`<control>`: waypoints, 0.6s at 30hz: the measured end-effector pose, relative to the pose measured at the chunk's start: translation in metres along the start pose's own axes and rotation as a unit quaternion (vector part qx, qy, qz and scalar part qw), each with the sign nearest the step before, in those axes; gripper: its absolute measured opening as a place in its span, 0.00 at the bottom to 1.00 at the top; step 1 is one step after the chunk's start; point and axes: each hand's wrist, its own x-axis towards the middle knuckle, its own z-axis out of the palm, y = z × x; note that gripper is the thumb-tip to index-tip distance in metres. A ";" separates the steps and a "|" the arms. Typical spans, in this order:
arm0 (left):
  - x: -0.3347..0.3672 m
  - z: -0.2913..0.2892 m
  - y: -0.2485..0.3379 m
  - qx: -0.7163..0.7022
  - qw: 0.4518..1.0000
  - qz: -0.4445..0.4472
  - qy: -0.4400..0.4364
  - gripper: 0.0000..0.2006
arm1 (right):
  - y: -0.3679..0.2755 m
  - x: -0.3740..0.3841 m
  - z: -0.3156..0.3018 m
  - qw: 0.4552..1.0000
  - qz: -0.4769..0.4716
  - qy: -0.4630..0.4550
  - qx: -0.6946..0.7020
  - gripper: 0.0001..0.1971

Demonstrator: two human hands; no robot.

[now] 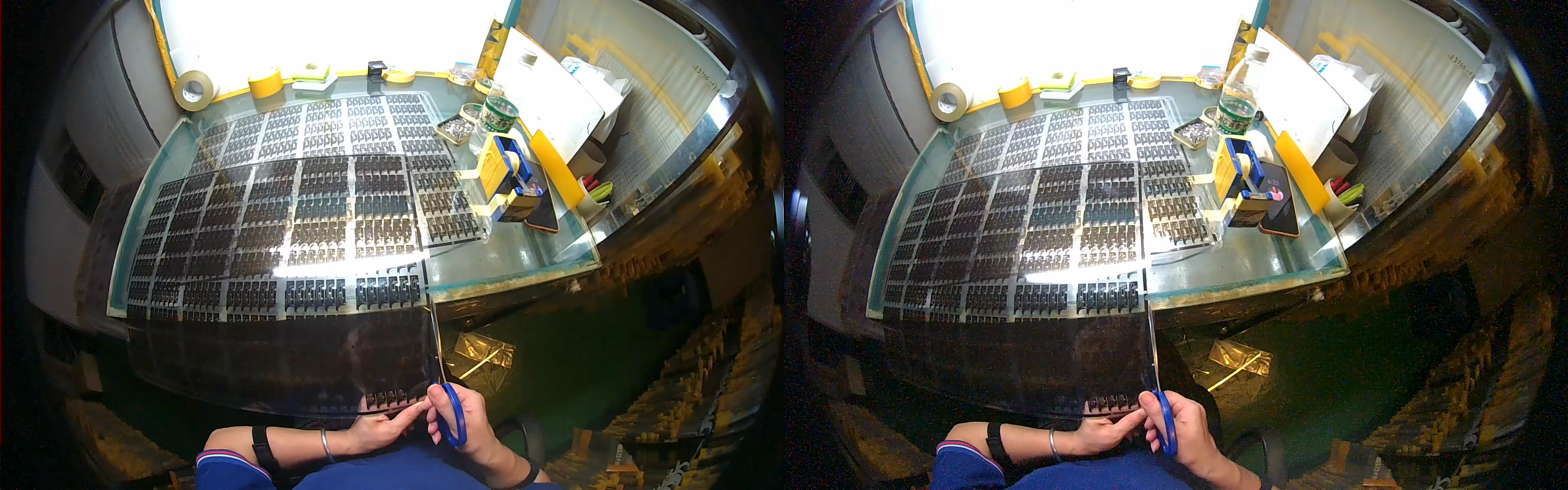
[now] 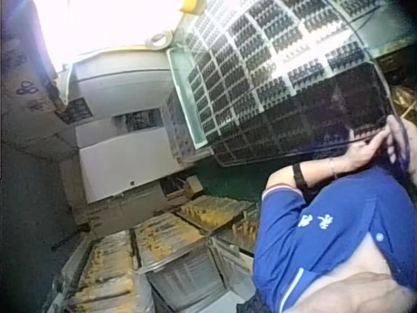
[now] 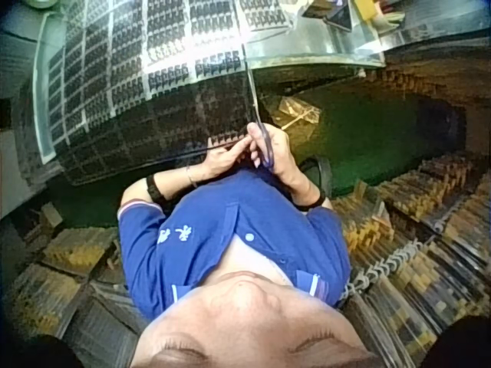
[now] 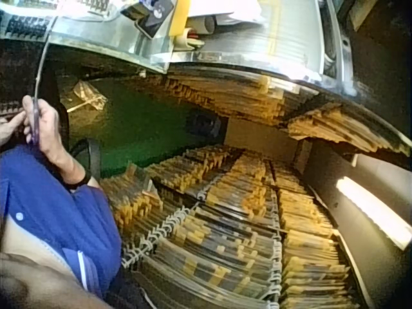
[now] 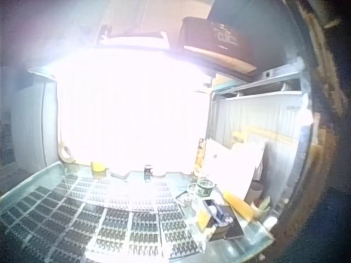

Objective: Cutting a large mesh or filter sheet along a pre-marked line using scissors.

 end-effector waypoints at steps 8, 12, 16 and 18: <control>0.000 -0.002 0.000 0.055 0.998 -0.013 -0.025 0.06 | -0.010 -0.002 0.002 0.999 0.011 0.017 -0.040 0.18; 0.000 -0.001 0.013 0.045 0.998 -0.032 0.027 0.07 | -0.013 -0.005 0.002 0.998 -0.012 0.018 -0.066 0.18; 0.021 -0.018 0.048 0.001 0.998 -0.024 0.063 0.07 | -0.006 -0.008 -0.007 0.993 -0.034 0.008 -0.110 0.16; 0.033 -0.027 0.055 -0.091 0.991 -0.027 0.094 0.08 | 0.010 -0.003 -0.022 0.988 -0.056 0.006 -0.141 0.15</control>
